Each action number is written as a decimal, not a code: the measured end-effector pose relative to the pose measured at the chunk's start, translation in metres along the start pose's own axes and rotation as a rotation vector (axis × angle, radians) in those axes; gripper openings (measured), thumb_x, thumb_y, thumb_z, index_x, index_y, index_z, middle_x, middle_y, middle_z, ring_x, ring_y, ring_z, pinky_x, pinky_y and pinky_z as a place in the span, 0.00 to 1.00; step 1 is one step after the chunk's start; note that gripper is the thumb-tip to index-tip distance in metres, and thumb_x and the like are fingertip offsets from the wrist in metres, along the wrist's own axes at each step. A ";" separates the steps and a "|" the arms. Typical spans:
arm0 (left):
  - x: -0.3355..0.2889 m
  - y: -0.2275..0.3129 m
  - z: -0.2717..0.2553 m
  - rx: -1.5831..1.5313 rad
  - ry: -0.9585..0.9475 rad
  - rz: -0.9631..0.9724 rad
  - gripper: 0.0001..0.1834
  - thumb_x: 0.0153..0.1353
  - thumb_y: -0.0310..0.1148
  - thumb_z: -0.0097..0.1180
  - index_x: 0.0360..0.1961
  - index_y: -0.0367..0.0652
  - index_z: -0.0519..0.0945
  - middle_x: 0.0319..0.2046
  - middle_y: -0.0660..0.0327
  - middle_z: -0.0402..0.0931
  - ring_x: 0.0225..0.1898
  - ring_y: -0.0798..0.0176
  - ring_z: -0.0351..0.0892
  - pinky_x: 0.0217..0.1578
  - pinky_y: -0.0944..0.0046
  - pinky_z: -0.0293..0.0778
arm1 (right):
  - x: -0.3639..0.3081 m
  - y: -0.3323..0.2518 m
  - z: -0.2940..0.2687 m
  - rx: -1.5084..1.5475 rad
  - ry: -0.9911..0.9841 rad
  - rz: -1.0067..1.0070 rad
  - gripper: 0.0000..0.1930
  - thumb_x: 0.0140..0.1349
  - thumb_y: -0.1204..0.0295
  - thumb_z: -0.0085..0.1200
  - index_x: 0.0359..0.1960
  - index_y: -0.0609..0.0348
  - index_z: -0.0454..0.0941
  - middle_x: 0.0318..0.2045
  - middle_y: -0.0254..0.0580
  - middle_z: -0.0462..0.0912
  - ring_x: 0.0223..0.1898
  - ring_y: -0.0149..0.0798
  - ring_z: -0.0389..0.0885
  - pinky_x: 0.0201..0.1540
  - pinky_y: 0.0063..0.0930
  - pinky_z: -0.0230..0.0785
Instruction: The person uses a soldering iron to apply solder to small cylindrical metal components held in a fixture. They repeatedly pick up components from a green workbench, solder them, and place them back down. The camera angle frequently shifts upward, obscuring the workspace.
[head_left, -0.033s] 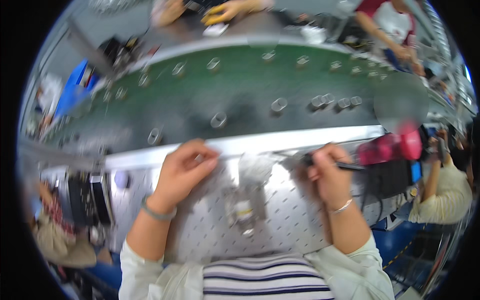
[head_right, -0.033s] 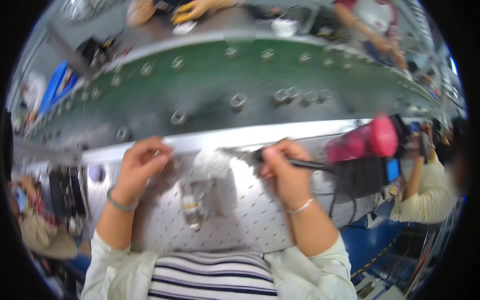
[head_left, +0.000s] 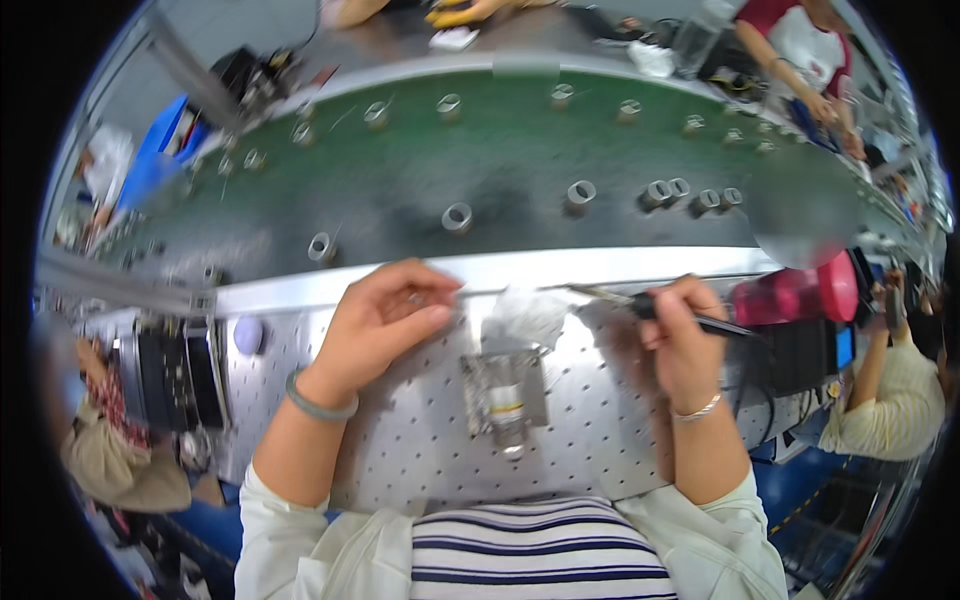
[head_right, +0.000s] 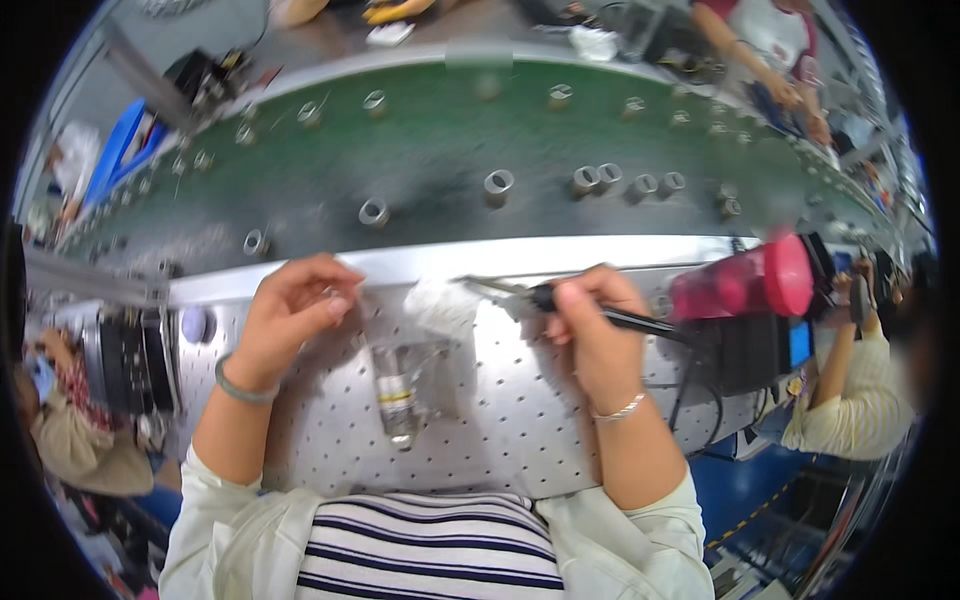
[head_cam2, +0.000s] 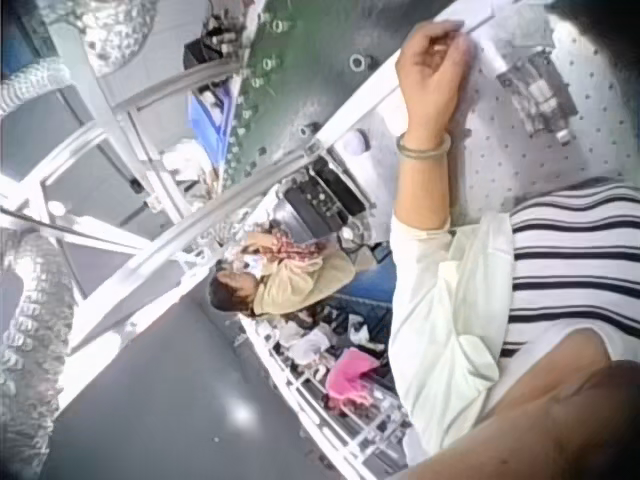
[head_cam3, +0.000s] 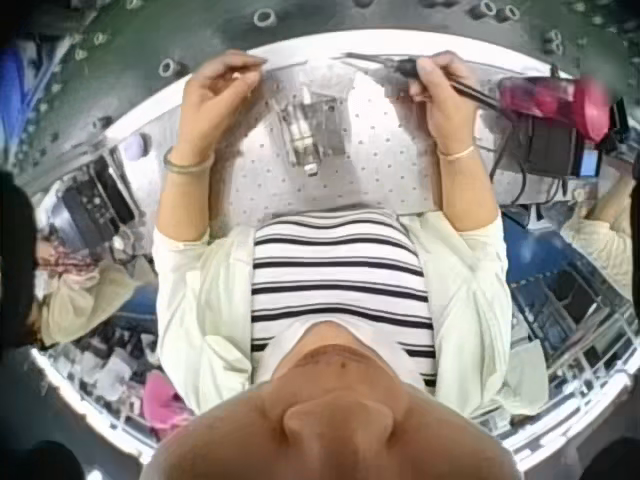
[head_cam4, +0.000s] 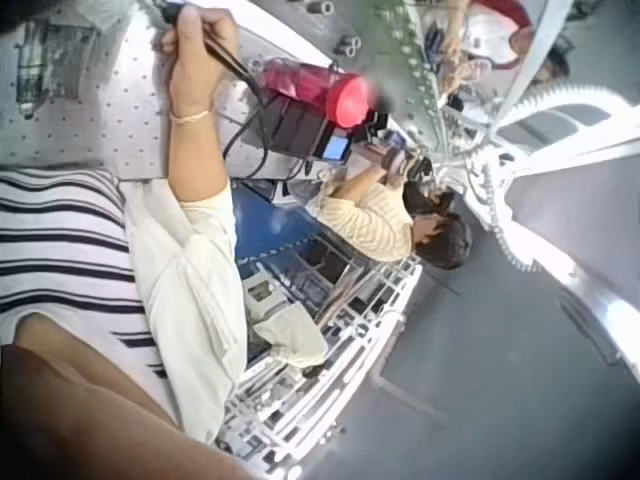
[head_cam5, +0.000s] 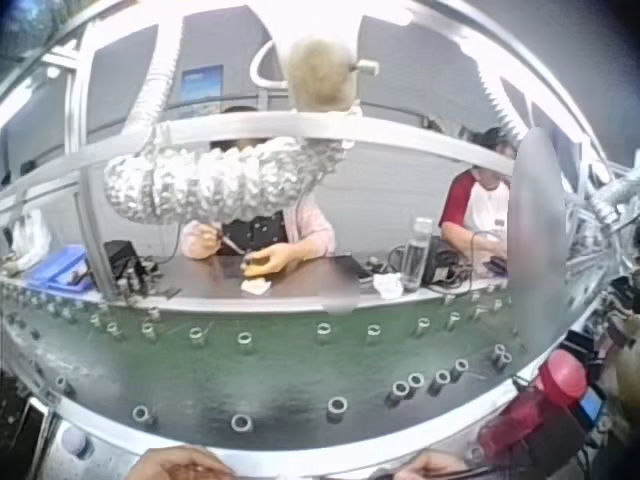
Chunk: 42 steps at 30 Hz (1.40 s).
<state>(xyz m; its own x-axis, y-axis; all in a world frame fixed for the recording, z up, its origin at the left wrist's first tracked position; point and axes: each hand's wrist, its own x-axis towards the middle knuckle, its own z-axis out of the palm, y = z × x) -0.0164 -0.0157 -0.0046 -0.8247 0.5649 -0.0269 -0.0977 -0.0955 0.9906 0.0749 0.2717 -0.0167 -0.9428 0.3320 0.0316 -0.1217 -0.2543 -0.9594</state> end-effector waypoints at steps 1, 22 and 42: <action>-0.004 -0.002 -0.004 -0.015 -0.055 -0.044 0.19 0.51 0.28 0.59 0.46 0.33 0.74 0.39 0.61 0.73 0.39 0.70 0.71 0.40 0.72 0.68 | -0.004 -0.001 0.003 -0.007 -0.019 -0.084 0.05 0.59 0.74 0.53 0.29 0.63 0.73 0.19 0.36 0.75 0.18 0.25 0.70 0.20 0.15 0.61; -0.014 0.001 0.032 -0.303 -0.145 -0.109 0.14 0.43 0.17 0.63 0.34 0.36 0.81 0.44 0.50 0.72 0.44 0.56 0.76 0.43 0.64 0.74 | -0.021 -0.011 0.016 0.065 -0.528 -0.271 0.11 0.47 0.79 0.60 0.31 0.72 0.74 0.16 0.44 0.76 0.12 0.33 0.74 0.15 0.20 0.64; -0.015 -0.006 0.032 -0.285 -0.215 -0.053 0.08 0.39 0.16 0.64 0.22 0.39 0.80 0.43 0.49 0.72 0.43 0.56 0.75 0.48 0.58 0.71 | -0.019 -0.010 0.016 -0.101 -0.531 -0.396 0.13 0.47 0.72 0.66 0.29 0.68 0.75 0.15 0.41 0.75 0.12 0.33 0.71 0.15 0.22 0.61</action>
<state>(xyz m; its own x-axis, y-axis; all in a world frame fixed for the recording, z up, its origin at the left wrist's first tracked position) 0.0142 0.0026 -0.0063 -0.6815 0.7316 -0.0182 -0.3133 -0.2692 0.9107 0.0890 0.2535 -0.0029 -0.8609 -0.1164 0.4953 -0.4844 -0.1107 -0.8678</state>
